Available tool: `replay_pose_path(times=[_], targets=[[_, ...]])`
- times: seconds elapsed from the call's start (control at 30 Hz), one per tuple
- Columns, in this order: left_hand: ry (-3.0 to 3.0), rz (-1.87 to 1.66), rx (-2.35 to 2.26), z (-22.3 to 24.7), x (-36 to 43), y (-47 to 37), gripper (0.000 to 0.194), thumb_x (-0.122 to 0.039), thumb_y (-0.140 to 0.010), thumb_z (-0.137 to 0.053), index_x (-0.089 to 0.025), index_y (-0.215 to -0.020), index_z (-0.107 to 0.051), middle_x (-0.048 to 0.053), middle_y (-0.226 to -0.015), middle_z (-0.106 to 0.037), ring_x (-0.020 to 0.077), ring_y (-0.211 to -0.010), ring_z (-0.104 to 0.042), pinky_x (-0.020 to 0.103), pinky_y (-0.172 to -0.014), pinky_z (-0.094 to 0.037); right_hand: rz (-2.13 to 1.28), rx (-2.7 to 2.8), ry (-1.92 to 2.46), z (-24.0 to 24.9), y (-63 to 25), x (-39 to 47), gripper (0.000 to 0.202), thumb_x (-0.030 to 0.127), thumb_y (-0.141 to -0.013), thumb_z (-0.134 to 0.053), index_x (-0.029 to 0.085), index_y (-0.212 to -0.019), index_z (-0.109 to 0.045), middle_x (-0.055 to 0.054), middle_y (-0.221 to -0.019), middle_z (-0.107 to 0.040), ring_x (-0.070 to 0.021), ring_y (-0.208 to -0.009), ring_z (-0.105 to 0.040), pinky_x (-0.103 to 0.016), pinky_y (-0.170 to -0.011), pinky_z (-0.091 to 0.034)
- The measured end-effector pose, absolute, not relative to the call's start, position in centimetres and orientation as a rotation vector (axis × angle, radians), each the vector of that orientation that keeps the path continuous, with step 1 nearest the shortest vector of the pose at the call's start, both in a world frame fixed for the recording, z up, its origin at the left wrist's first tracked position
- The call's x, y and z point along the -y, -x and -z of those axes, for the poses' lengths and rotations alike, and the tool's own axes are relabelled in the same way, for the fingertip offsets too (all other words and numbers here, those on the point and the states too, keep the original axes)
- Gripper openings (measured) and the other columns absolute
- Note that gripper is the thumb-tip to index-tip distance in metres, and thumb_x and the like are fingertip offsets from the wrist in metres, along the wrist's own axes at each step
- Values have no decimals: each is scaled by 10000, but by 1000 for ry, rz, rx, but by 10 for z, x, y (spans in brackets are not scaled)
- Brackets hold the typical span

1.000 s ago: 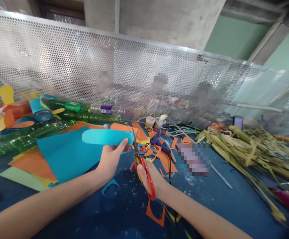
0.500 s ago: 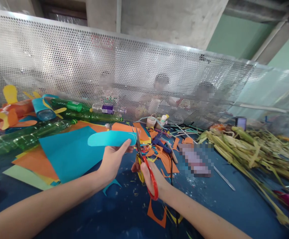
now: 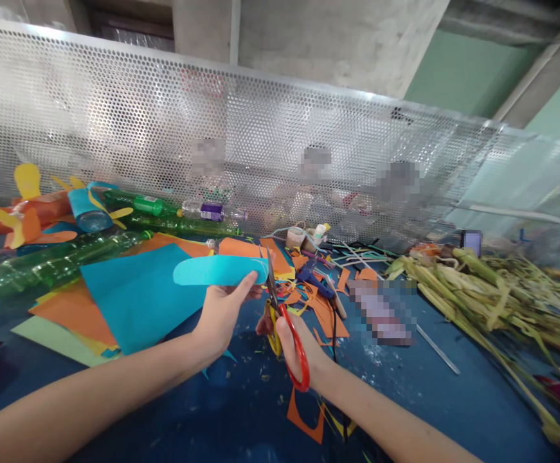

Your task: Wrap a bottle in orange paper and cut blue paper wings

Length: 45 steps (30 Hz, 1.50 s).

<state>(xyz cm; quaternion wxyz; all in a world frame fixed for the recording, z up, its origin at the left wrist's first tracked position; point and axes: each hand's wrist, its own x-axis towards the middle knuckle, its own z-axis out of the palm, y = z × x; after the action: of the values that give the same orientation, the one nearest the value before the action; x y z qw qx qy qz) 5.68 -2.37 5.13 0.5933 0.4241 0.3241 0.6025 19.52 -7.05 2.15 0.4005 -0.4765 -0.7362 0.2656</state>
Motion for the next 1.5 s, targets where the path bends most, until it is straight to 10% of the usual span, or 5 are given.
replay_pose_path(times=[1.5], targets=[[-940, -1396, -741, -55, 26, -58, 233, -335, -668, -731, -120, -738, -675, 33, -651, -669, 137, -614, -605, 266, -655, -517, -584, 1883, 1180, -22, -195, 72, 540, 565, -910, -186, 190, -761, -545, -54, -714, -550, -167, -658, -502, -308, -655, -442]])
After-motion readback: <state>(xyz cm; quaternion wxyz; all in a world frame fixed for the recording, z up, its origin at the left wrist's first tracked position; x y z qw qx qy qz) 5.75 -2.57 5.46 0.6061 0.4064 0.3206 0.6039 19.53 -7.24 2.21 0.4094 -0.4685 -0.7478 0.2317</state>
